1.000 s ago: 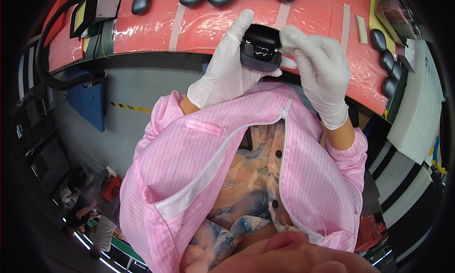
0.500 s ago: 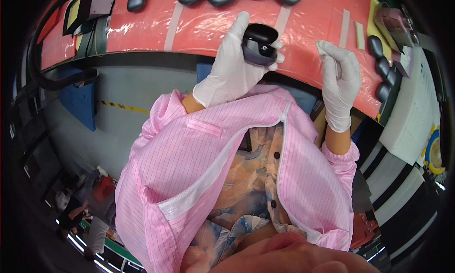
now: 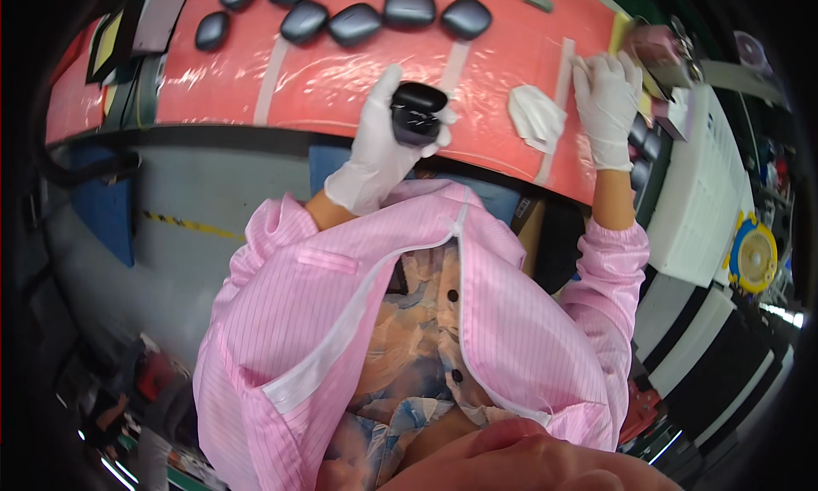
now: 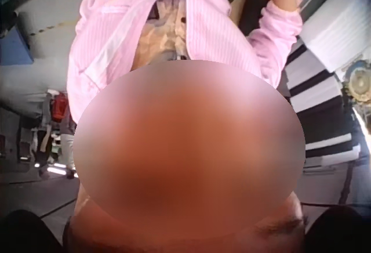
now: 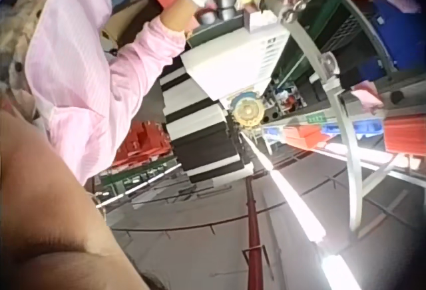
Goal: Wiping and cleaning earphone charging cases at a factory workbench using a cloth.
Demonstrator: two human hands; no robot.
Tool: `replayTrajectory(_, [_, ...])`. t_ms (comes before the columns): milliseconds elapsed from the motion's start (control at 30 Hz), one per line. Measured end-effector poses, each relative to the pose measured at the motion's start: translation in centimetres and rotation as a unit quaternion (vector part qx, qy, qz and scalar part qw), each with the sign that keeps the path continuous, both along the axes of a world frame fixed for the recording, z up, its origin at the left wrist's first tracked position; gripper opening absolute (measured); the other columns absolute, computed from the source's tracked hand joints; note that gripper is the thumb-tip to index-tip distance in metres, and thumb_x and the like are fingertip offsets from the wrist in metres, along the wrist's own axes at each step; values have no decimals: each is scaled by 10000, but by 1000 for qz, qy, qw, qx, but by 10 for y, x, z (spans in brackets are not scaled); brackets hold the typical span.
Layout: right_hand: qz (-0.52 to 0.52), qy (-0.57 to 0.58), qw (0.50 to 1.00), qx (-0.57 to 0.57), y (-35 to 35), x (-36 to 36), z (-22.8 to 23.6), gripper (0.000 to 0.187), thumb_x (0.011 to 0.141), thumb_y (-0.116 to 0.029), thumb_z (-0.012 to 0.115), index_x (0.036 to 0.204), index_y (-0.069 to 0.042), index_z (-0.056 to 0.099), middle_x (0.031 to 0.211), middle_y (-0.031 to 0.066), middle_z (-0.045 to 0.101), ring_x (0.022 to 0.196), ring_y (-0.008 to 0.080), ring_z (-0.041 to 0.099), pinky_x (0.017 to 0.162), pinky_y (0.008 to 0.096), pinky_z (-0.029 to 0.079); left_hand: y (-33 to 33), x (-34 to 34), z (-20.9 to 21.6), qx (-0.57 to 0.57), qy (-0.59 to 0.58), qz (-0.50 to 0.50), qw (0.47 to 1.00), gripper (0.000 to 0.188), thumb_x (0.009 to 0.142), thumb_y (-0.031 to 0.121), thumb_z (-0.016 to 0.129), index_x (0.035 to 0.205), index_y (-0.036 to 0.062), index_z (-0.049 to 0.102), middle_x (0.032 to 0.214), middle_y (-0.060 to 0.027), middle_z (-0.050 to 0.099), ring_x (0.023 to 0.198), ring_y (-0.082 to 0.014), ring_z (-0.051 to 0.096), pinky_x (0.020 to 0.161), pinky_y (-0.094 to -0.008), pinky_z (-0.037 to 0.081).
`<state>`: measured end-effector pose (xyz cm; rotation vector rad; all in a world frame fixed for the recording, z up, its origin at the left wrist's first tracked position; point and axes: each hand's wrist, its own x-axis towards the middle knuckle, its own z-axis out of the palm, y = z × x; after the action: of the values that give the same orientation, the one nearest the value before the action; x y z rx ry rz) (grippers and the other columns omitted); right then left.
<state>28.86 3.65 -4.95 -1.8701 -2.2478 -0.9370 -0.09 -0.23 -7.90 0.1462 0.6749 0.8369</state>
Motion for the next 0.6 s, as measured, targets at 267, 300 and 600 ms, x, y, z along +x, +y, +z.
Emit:
replayTrajectory(267, [267,547,771,-184,-54,-143,40,158,830,-3,652,985,-30,646,853,85,665,733,208,634,705,295,495,-2,6,12,20,80,34,996,771,880,754,219,846,84,600,709,-57,628,534,-172,586,407,-258,372])
replayTrajectory(300, [274,514,791,-187,-53,-155,33,177,813,-2,661,985,-38,645,842,86,657,718,225,630,696,300,495,-2,8,11,18,81,32,996,771,880,754,219,846,84,600,709,-57,628,534,-172,586,407,-258,372])
replayTrajectory(600, [280,433,840,-171,-67,-168,16,246,792,-3,670,1026,-63,622,739,72,594,625,248,593,570,329,453,-4,9,15,-4,125,38,991,794,788,858,221,791,148,575,732,3,588,705,-122,556,626,-287,444])
